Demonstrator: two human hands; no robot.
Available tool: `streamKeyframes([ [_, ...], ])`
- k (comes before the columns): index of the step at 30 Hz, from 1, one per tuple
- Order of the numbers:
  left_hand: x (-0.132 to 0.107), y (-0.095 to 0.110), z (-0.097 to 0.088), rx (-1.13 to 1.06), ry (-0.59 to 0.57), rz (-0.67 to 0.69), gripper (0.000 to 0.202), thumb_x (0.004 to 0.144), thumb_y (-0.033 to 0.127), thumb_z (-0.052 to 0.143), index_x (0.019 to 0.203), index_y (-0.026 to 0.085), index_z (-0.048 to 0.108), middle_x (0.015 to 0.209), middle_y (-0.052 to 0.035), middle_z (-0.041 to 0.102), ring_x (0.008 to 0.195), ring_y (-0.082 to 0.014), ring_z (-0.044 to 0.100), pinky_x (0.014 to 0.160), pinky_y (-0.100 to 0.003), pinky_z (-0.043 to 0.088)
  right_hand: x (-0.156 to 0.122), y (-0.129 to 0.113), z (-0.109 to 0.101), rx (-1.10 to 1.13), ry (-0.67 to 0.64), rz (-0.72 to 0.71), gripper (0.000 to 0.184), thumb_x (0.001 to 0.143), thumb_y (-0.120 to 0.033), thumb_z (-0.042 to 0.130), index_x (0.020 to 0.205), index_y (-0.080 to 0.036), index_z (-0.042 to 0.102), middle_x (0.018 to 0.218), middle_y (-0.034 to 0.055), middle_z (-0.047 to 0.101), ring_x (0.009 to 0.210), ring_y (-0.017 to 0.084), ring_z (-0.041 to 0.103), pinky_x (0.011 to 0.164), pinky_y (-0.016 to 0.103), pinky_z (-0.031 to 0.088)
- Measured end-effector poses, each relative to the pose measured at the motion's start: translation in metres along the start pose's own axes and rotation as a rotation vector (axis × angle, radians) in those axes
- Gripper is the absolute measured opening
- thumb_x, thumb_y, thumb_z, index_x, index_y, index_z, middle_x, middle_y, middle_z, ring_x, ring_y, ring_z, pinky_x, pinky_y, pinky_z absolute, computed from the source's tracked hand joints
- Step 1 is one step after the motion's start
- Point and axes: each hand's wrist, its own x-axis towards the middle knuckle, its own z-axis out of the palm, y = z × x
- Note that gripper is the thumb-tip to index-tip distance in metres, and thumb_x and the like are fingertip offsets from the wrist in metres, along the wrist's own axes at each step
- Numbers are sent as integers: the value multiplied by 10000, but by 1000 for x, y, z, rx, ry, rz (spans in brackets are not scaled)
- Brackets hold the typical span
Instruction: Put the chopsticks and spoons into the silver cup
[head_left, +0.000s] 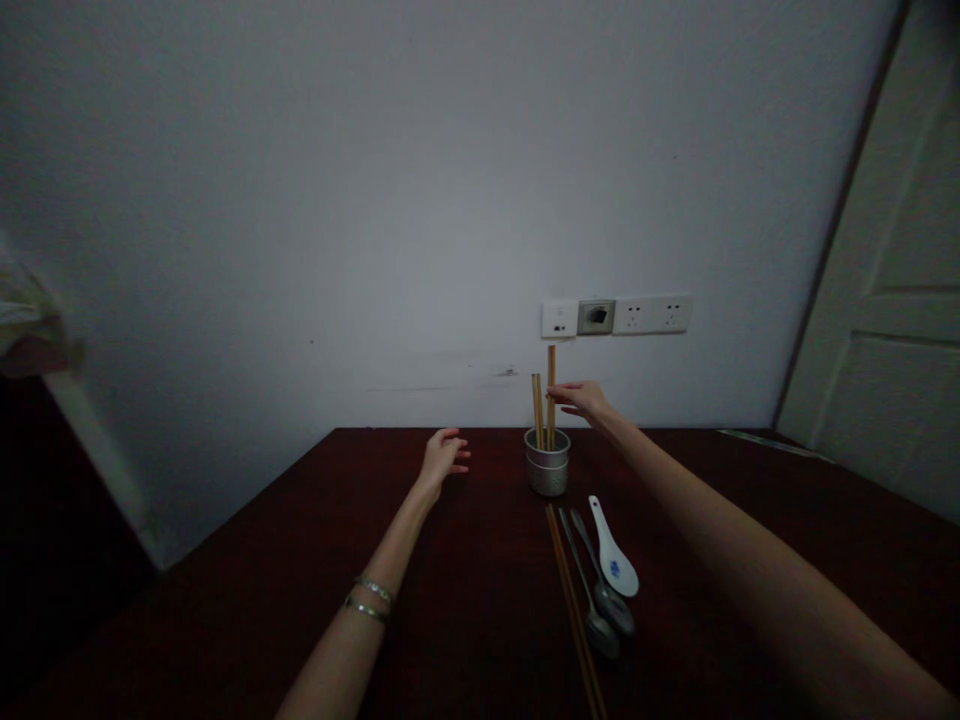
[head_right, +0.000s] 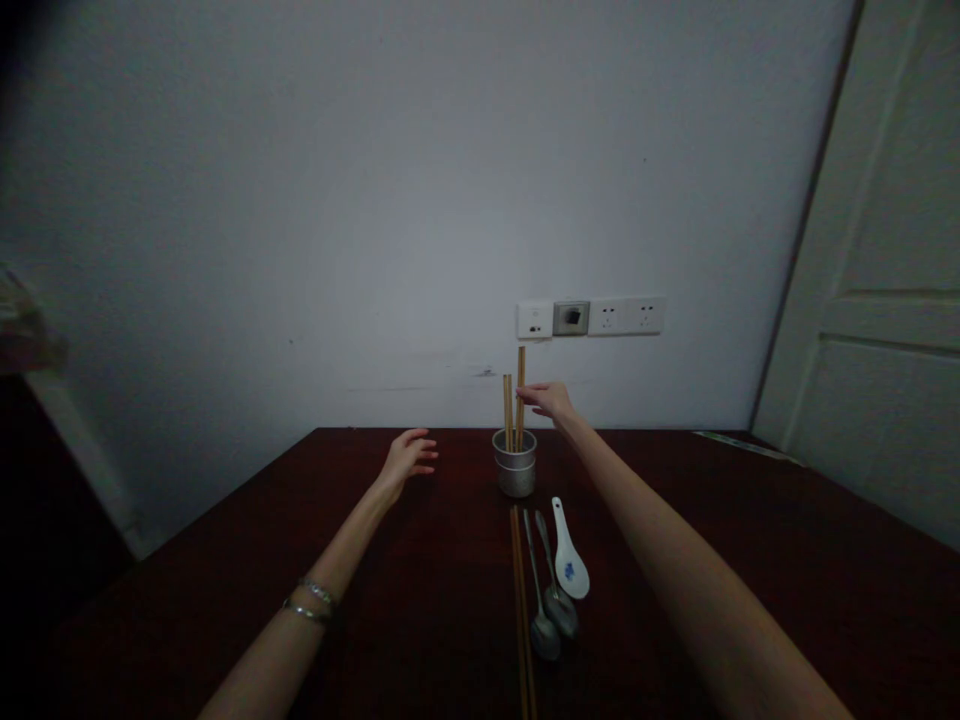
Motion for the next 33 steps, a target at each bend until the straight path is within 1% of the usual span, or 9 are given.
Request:
streamKeyframes([
  [5, 0, -5, -2, 13, -26, -4, 264, 761, 166, 449, 1021, 126, 439, 916, -99, 568, 612, -106, 583, 454, -209, 478, -8, 15, 5, 18, 7, 51, 178, 559, -264, 714, 654, -126, 654, 761, 101, 679, 720, 171, 613, 622, 273, 463],
  [11, 2, -10, -3, 36, -42, -47, 262, 755, 180, 466, 1012, 140, 439, 891, -81, 575, 600, -94, 581, 461, -190, 473, -15, 31, 10, 70, -24, 18, 147, 545, -236, 723, 604, -120, 655, 665, 86, 678, 628, 165, 619, 593, 258, 485],
  [15, 2, -13, -4, 43, -46, -60, 261, 746, 186, 481, 1000, 142, 441, 891, -81, 575, 602, -97, 583, 467, -194, 471, -18, 39, 13, 97, -27, 28, 114, 555, -205, 717, 584, -118, 649, 621, 79, 672, 574, 155, 614, 583, 253, 494],
  [20, 1, -13, -3, 59, -54, -68, 268, 734, 163, 477, 999, 138, 445, 903, -90, 576, 594, -106, 584, 466, -217, 474, -22, 40, 15, 113, -28, 31, 105, 574, -198, 710, 610, -119, 652, 638, 81, 676, 569, 146, 613, 582, 239, 490],
  [27, 2, -14, -2, 75, -64, -72, 278, 744, 164, 464, 1019, 134, 431, 914, -101, 583, 597, -102, 583, 468, -205, 475, -20, 40, 16, 80, -30, 62, 146, 587, -228, 707, 651, -107, 658, 635, 90, 675, 510, 129, 589, 495, 220, 446],
  [33, 4, -15, -2, 95, -65, -102, 298, 763, 142, 420, 1061, 132, 402, 905, -105, 594, 582, -98, 581, 469, -205, 474, -17, 42, 15, 52, -29, 63, 158, 607, -229, 695, 691, -99, 664, 635, 83, 675, 505, 115, 579, 469, 197, 416],
])
